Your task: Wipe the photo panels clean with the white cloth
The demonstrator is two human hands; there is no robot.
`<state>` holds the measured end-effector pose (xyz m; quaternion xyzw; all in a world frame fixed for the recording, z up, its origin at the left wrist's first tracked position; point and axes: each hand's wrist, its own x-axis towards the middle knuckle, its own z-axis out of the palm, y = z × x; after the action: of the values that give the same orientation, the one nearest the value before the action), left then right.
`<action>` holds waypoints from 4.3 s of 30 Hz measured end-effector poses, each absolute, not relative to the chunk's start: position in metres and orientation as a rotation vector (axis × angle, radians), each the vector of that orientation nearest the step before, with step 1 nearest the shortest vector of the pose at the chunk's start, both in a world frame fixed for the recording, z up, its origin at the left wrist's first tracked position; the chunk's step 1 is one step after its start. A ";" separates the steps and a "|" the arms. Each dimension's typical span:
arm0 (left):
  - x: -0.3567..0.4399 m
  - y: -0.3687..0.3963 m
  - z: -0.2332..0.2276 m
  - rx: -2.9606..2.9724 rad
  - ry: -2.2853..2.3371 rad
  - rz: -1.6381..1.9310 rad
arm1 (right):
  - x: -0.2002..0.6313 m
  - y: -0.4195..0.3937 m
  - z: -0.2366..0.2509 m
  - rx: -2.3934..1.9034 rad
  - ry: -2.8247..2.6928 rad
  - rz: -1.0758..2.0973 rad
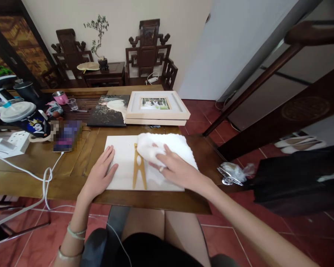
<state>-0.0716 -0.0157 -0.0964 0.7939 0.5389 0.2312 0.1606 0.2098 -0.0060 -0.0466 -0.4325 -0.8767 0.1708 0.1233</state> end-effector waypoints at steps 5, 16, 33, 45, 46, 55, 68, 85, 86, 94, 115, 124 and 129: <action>-0.072 -0.015 -0.096 2.276 1.534 0.650 | 0.173 0.024 -0.061 -1.341 -2.479 0.445; -0.071 -0.016 -0.096 2.301 1.524 0.669 | 0.162 -0.084 -0.053 -0.917 -2.780 0.570; -0.073 -0.015 -0.099 2.275 1.510 0.723 | 0.128 0.014 -0.061 -1.239 -2.694 0.231; -0.076 -0.015 -0.101 2.296 1.448 0.736 | 0.144 -0.075 -0.038 -0.891 -2.909 0.556; -0.076 -0.015 -0.101 2.297 1.449 0.737 | 0.145 -0.067 -0.037 -0.916 -2.912 0.531; -0.072 -0.016 -0.098 2.277 1.504 0.732 | 0.130 0.019 -0.055 -1.216 -2.753 0.127; -0.074 -0.015 -0.101 2.257 1.427 0.801 | 0.132 -0.082 -0.051 -0.828 -2.852 0.161; -0.069 -0.025 -0.088 1.957 1.467 1.080 | 0.103 -0.020 -0.055 -0.940 -2.812 0.107; -0.069 -0.025 -0.089 1.968 1.467 1.092 | 0.106 -0.030 -0.053 -0.868 -2.846 0.123; -0.068 -0.018 -0.096 2.073 1.515 0.907 | 0.147 -0.065 -0.032 -0.814 -2.984 0.297; -0.067 -0.015 -0.094 2.170 1.500 0.857 | 0.112 0.055 -0.024 -1.335 -2.672 0.356; -0.066 -0.016 -0.095 2.152 1.508 0.867 | 0.214 0.008 -0.060 -1.405 -2.585 0.197; -0.067 -0.015 -0.096 2.169 1.514 0.843 | 0.225 -0.066 -0.069 -1.076 -2.584 0.173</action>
<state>-0.0666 -0.0151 -0.0961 0.7683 0.5362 0.2986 0.1818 0.2252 -0.0661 -0.0693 -0.3781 -0.9084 0.0608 0.1678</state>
